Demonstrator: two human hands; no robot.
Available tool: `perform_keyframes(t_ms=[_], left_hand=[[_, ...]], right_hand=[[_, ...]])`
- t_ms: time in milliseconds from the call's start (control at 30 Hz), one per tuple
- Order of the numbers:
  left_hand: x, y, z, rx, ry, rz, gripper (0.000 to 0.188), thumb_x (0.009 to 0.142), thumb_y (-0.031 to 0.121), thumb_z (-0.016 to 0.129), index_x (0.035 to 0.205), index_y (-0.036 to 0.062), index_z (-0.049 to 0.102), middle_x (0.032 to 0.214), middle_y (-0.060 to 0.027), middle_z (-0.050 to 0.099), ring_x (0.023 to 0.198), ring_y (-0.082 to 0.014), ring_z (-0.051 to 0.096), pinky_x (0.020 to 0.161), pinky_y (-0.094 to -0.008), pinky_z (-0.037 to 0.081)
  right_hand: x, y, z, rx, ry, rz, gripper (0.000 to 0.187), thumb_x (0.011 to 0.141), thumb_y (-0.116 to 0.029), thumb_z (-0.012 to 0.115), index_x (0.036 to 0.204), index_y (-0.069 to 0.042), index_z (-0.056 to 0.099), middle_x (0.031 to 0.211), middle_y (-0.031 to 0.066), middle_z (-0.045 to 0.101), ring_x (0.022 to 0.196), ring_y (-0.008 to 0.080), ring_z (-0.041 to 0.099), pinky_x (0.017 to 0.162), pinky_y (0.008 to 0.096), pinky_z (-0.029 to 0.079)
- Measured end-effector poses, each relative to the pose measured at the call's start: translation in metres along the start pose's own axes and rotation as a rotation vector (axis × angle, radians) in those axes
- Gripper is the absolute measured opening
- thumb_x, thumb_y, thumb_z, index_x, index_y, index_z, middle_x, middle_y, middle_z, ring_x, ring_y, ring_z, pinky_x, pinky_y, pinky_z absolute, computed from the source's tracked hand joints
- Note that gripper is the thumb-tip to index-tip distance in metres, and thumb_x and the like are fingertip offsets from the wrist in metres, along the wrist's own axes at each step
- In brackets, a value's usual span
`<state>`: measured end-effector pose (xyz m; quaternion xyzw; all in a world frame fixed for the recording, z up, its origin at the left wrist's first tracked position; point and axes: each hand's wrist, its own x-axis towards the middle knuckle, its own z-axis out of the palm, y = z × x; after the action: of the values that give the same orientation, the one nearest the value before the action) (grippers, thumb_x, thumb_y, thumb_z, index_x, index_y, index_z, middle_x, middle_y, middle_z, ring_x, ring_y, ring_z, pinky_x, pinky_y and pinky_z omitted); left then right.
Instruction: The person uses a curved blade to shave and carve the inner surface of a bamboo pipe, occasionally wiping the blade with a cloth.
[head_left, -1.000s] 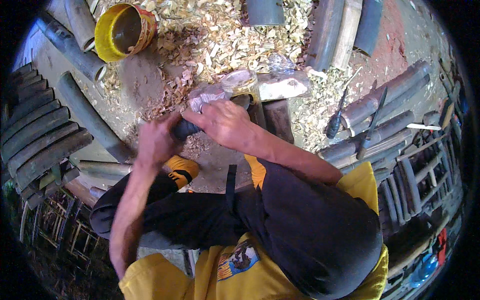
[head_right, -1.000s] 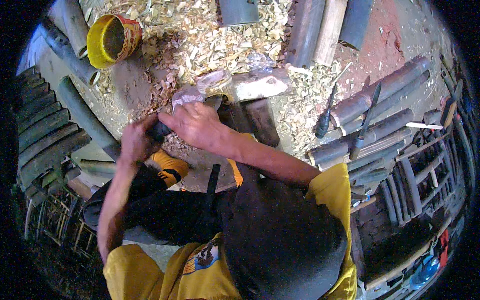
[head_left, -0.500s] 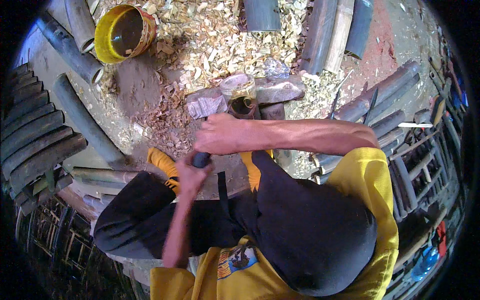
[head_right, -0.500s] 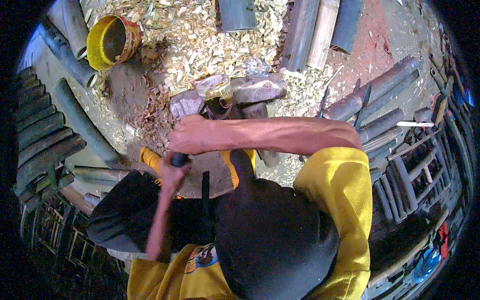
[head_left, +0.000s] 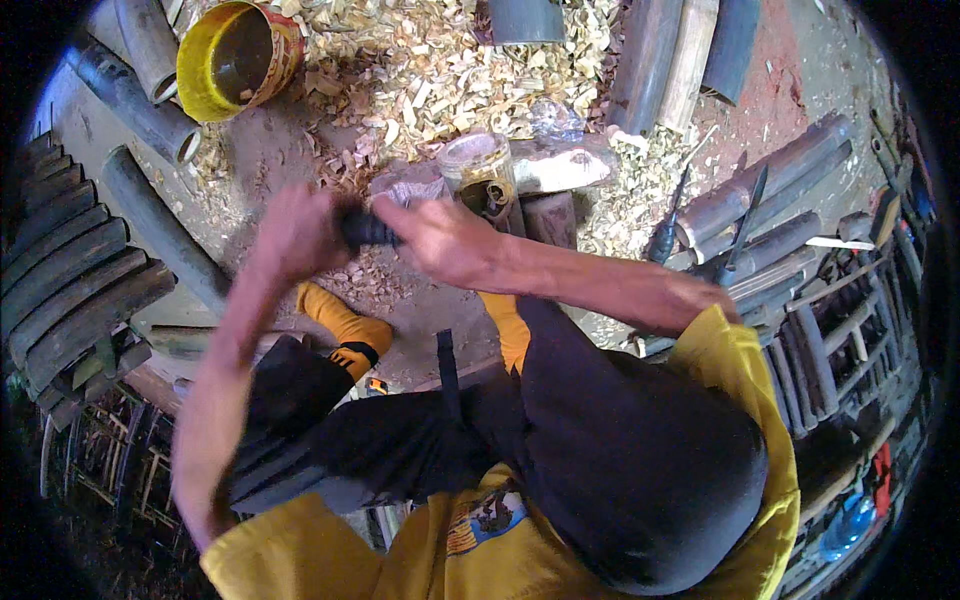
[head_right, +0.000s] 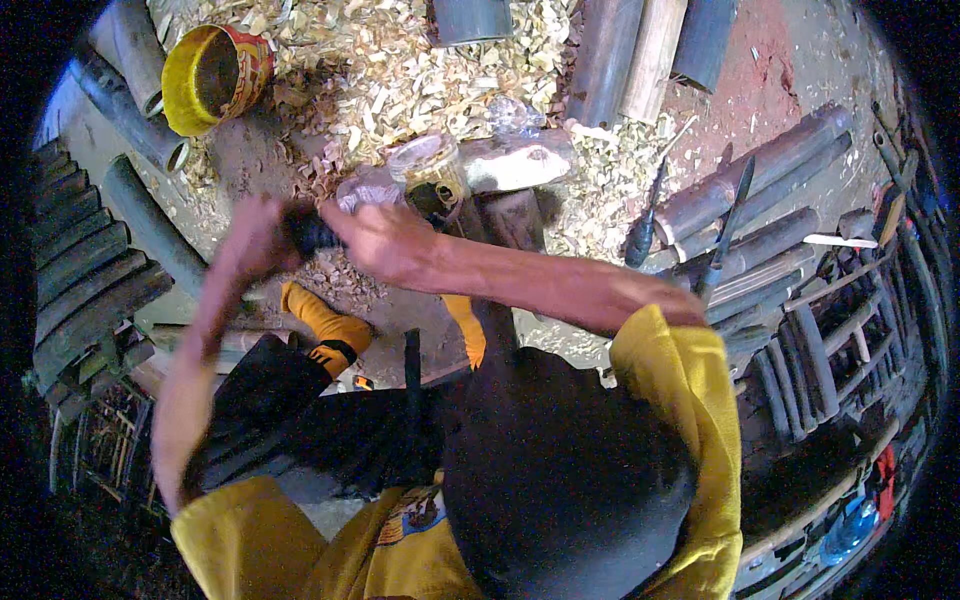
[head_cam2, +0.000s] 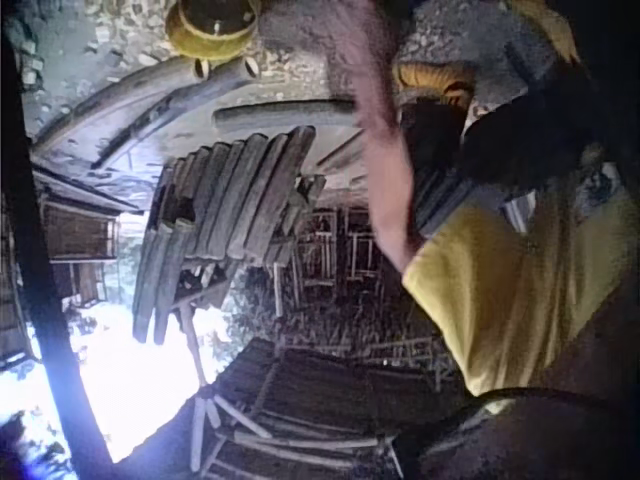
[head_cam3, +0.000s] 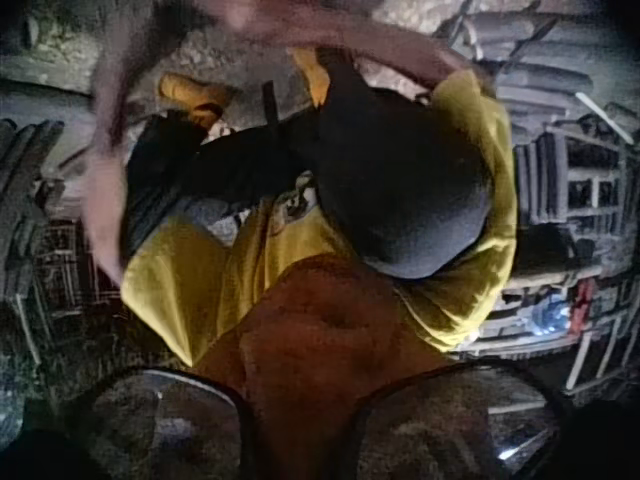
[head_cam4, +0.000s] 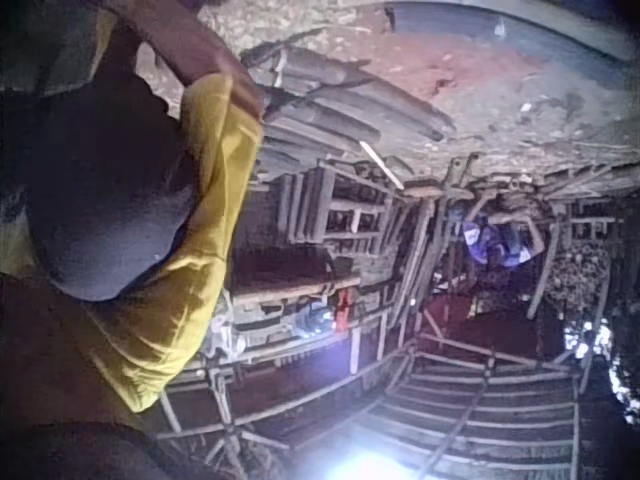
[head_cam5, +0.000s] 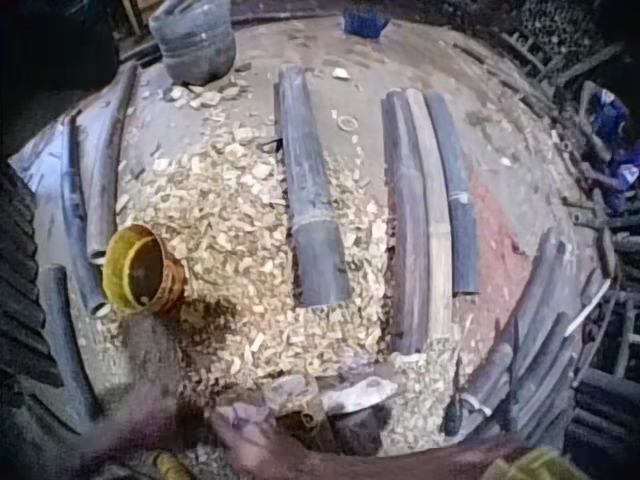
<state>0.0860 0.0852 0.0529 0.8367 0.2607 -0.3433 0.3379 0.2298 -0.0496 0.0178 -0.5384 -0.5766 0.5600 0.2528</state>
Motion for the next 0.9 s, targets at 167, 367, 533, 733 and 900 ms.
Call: perform_keyframes(t_ms=[167,367,533,733,900], left_hand=[[-0.064,0.061,0.154,-0.634,0.226,-0.281,0.046,0.053,0.021,0.073,0.096,0.0103,0.062,0.078,-0.0146,0.064,0.072,-0.0288,0.063,0.071,-0.0392,0.049],[-0.025,0.014,-0.008,0.010,0.096,0.028,0.028,0.057,0.013,0.066,0.084,0.0085,0.059,0.072,-0.0132,0.062,0.069,-0.0308,0.061,0.062,-0.0405,0.049],[-0.060,0.054,0.095,-0.421,0.174,-0.304,0.047,0.054,0.017,0.071,0.099,0.0112,0.062,0.075,-0.0152,0.063,0.070,-0.0314,0.062,0.066,-0.0398,0.049],[-0.047,0.172,0.187,-0.937,0.343,-0.632,0.050,0.056,0.017,0.074,0.102,0.0130,0.055,0.066,-0.0165,0.061,0.064,-0.0332,0.062,0.057,-0.0400,0.048],[-0.053,0.168,0.204,-1.181,0.629,-0.522,0.039,0.059,0.014,0.072,0.095,0.0063,0.058,0.067,-0.0133,0.062,0.064,-0.0242,0.064,0.059,-0.0357,0.048]], right_hand=[[-0.017,-0.008,0.000,-0.410,-0.596,-0.100,0.037,0.072,-0.009,0.055,0.107,-0.009,0.045,0.068,0.0148,0.059,0.065,0.0325,0.062,0.050,0.0456,0.049],[-0.006,-0.005,0.021,-0.139,0.288,-0.086,0.045,0.068,-0.004,0.056,0.112,-0.006,0.044,0.065,0.0163,0.057,0.063,0.0348,0.061,0.052,0.0428,0.049],[-0.017,-0.001,-0.002,-0.395,-0.438,-0.189,0.030,0.077,-0.009,0.049,0.106,-0.007,0.045,0.065,0.0145,0.058,0.060,0.0329,0.061,0.052,0.0439,0.049],[-0.037,0.023,-0.020,-0.572,-0.873,-0.531,0.015,0.076,-0.014,0.050,0.088,-0.009,0.055,0.062,0.0082,0.059,0.061,0.0278,0.062,0.044,0.0394,0.047],[-0.024,-0.003,-0.012,-0.658,-0.919,-0.420,0.013,0.074,-0.014,0.052,0.084,-0.011,0.059,0.060,0.0076,0.059,0.060,0.0262,0.062,0.044,0.0383,0.047]])
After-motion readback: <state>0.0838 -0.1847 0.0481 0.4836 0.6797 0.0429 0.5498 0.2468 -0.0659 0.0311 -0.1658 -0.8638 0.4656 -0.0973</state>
